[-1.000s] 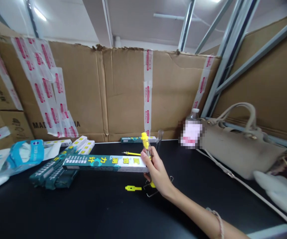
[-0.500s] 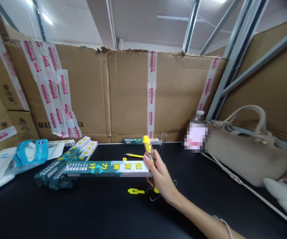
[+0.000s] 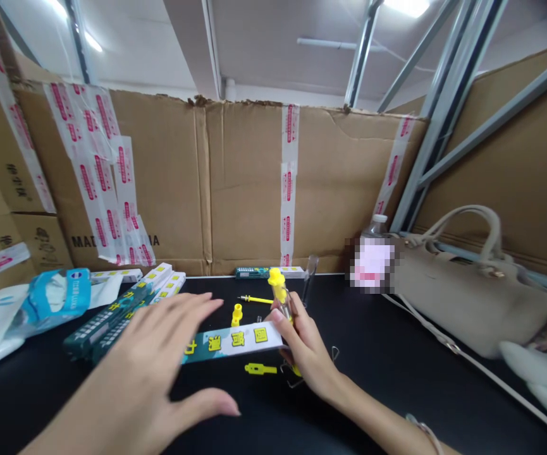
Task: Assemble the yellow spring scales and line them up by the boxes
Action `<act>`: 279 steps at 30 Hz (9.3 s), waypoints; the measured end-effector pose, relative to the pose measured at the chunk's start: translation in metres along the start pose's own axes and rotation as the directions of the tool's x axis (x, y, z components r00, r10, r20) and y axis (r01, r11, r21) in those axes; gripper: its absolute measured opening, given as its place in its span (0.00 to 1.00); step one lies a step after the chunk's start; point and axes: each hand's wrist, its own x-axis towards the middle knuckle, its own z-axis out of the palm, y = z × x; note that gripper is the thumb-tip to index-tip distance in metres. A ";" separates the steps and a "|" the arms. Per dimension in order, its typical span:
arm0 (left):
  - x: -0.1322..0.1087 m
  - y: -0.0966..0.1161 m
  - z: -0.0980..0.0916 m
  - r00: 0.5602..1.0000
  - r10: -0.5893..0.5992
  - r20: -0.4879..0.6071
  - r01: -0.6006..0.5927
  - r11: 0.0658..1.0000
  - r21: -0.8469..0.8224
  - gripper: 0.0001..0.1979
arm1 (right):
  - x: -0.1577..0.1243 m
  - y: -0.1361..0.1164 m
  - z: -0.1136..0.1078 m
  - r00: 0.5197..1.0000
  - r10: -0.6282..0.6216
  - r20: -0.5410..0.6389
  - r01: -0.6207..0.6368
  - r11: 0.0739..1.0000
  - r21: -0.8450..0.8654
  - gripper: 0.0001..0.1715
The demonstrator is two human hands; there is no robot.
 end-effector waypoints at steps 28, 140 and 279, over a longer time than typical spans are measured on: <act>0.009 0.030 0.058 0.973 0.160 0.164 -0.169 0.985 0.038 0.32 | 0.000 -0.002 0.000 0.996 -0.067 0.066 0.079 0.973 -0.218 0.17; 0.011 0.019 0.056 0.996 0.028 -0.082 -0.032 0.998 -0.048 0.17 | 0.000 -0.003 0.013 0.955 0.148 0.255 -0.235 0.905 0.354 0.25; 0.015 0.029 0.071 0.990 0.112 -0.089 -0.107 0.993 0.053 0.10 | -0.018 -0.002 0.020 0.959 -0.159 0.233 0.222 0.936 -0.275 0.09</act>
